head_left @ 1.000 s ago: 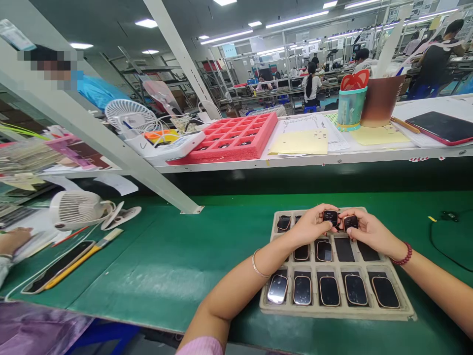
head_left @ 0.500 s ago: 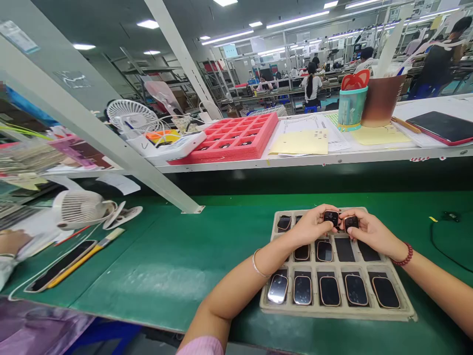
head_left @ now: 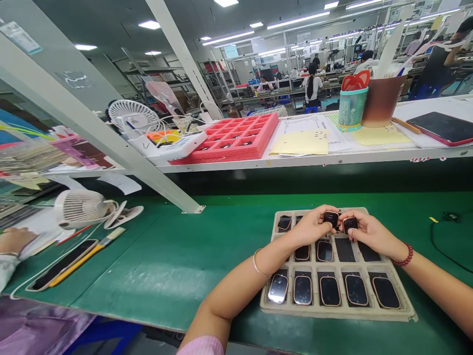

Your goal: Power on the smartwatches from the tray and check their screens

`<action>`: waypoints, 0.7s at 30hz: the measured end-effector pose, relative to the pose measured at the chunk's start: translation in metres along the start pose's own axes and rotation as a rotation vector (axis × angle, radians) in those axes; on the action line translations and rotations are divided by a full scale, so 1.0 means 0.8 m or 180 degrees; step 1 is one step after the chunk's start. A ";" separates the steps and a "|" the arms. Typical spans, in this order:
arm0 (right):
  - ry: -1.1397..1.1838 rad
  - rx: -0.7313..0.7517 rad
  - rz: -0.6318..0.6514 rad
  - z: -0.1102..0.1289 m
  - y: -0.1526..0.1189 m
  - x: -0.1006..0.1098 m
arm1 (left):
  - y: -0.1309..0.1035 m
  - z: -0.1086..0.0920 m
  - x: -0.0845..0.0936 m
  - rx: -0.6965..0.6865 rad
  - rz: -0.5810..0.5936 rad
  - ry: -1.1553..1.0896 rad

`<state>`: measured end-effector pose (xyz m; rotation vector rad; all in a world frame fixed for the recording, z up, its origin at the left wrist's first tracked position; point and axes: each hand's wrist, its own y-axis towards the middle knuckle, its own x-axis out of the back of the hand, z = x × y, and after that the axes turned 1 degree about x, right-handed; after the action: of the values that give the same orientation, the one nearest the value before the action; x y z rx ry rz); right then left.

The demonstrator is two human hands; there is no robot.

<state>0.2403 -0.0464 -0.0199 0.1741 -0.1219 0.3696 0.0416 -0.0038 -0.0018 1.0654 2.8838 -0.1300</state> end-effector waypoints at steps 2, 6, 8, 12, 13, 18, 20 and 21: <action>-0.0002 -0.0002 -0.0007 0.000 0.000 0.000 | 0.000 0.000 0.000 0.0018 -0.0010 0.0001; 0.0026 0.0011 -0.0014 0.001 0.000 -0.002 | -0.001 0.000 -0.001 0.0085 -0.0051 0.0029; 0.0042 0.0017 -0.0022 0.001 0.000 -0.002 | -0.001 -0.001 -0.002 0.0098 -0.0052 0.0037; 0.0063 -0.0064 -0.0056 0.003 0.003 0.000 | 0.001 -0.003 0.002 0.0104 0.0024 0.0043; 0.0077 -0.0087 -0.0060 0.004 0.003 0.001 | 0.002 -0.003 0.003 0.0088 0.0055 0.0037; -0.0134 -0.0183 -0.0076 0.005 -0.003 -0.001 | 0.005 0.013 0.002 -0.0221 0.0025 -0.0285; -0.0374 -0.0249 -0.0186 0.003 -0.006 0.001 | 0.009 0.017 0.002 -0.0194 0.0049 -0.0313; -0.0468 -0.0272 -0.0230 0.001 -0.006 0.004 | 0.011 0.016 0.004 -0.0148 0.0033 -0.0333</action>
<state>0.2446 -0.0499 -0.0195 0.1206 -0.2754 0.2790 0.0455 0.0036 -0.0150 1.0333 2.7741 -0.1142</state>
